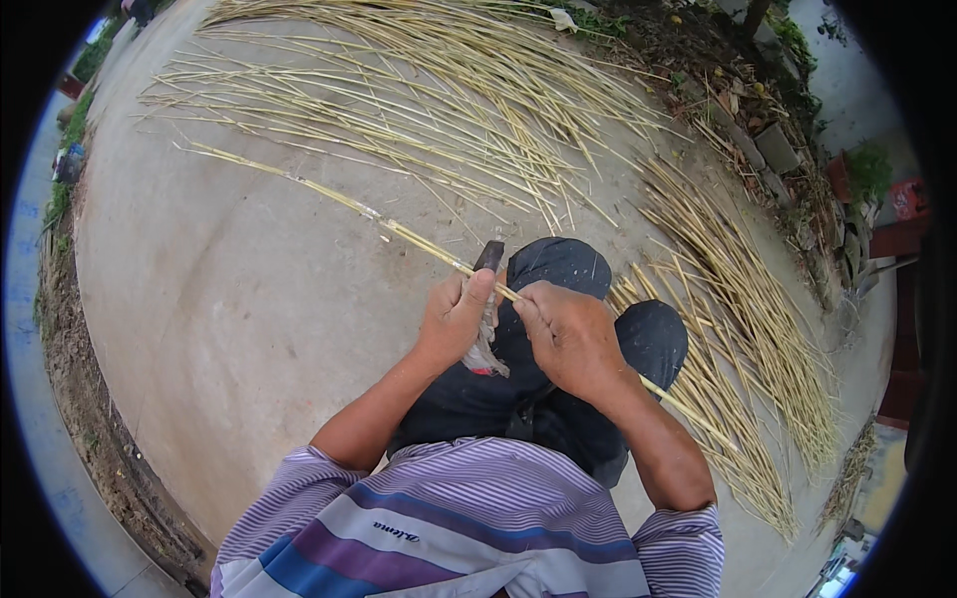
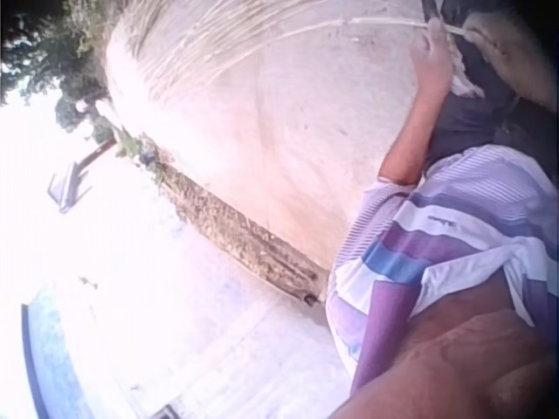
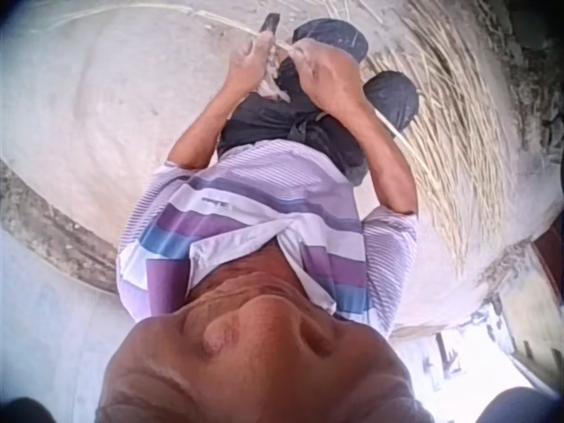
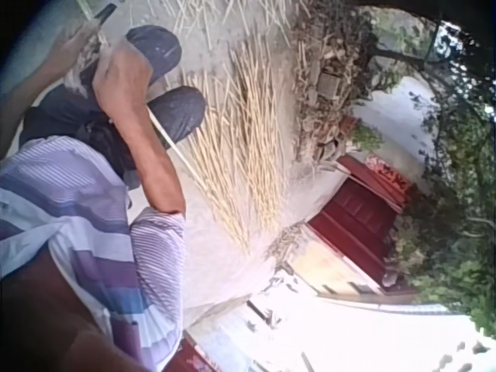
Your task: The person sits on a concrete surface and uses a knife to peel the outer layer off long, thin sticks. The person repeatedly picks up sticks, peels them, and places them on the ground.
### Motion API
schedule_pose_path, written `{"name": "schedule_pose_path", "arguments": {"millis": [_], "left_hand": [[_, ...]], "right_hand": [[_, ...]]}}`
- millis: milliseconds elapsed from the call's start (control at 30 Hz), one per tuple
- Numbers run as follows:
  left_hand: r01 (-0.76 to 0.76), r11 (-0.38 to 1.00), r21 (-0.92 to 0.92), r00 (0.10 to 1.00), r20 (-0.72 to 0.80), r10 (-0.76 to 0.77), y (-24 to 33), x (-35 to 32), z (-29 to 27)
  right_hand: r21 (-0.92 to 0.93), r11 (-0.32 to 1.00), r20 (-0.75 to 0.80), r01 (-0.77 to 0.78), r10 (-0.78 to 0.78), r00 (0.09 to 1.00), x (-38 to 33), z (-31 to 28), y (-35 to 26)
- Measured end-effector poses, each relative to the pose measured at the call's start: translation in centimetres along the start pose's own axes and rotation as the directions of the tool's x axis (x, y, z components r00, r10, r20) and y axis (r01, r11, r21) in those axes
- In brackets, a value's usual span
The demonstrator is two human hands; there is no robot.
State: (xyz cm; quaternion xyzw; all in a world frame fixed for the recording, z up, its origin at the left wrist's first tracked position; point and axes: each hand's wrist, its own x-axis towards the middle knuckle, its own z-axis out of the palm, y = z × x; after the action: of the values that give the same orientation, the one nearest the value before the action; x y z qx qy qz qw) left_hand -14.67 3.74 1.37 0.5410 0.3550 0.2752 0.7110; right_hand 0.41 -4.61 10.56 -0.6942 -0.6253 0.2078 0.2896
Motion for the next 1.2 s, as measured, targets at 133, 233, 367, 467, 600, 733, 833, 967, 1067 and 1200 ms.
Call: {"name": "schedule_pose_path", "arguments": {"millis": [133,233,367,467,600,733,833,967,1067,1200], "left_hand": [[-0.005,1.0,0.013,0.998,-0.056,0.005,0.6,0.0,0.3],[-0.021,0.991,0.135,0.995,-0.095,0.034,1.1,0.9,-2.3],[-0.024,1.0,0.014,0.998,-0.049,0.025,0.4,-0.2,-0.3],[0.067,0.995,-0.077,0.998,0.028,-0.065,1.9,0.1,-0.1],[-0.218,0.919,0.329,0.974,0.02,0.224,-0.9,0.0,-0.3],[-0.079,0.987,0.142,0.997,-0.013,0.081,-1.3,0.3,-0.7],[0.038,0.999,-0.018,0.995,-0.093,-0.04,0.1,0.7,-2.2],[0.033,0.997,-0.062,0.999,0.024,-0.032,-1.1,0.1,-1.0],[-0.01,1.0,-0.02,0.995,0.099,0.012,-1.3,0.1,0.0],[0.024,0.998,-0.05,1.0,-0.017,-0.025,-0.8,0.9,-1.0]], "right_hand": [[-0.018,1.0,-0.017,0.001,-0.002,1.0,-0.4,0.6,0.5],[0.019,1.0,-0.023,-0.024,0.024,0.999,-0.4,0.5,0.5],[0.092,0.996,-0.028,-0.009,0.012,1.0,-0.1,0.9,0.0],[0.124,0.991,-0.022,-0.05,0.053,0.998,-0.2,0.9,0.5],[0.034,0.999,-0.008,-0.005,0.005,1.0,-0.2,0.9,-0.2],[-0.073,0.997,0.003,0.033,-0.033,0.999,0.0,0.4,-0.1],[-0.189,0.982,0.061,0.007,0.004,0.998,-0.5,-1.2,-0.1],[-0.118,0.992,0.037,0.048,-0.044,0.998,-0.6,-0.5,0.2],[-0.056,0.997,-0.034,0.058,-0.06,0.998,-0.2,0.1,0.0],[-0.139,0.99,0.019,0.038,-0.035,0.999,-0.4,-0.8,0.3]]}}
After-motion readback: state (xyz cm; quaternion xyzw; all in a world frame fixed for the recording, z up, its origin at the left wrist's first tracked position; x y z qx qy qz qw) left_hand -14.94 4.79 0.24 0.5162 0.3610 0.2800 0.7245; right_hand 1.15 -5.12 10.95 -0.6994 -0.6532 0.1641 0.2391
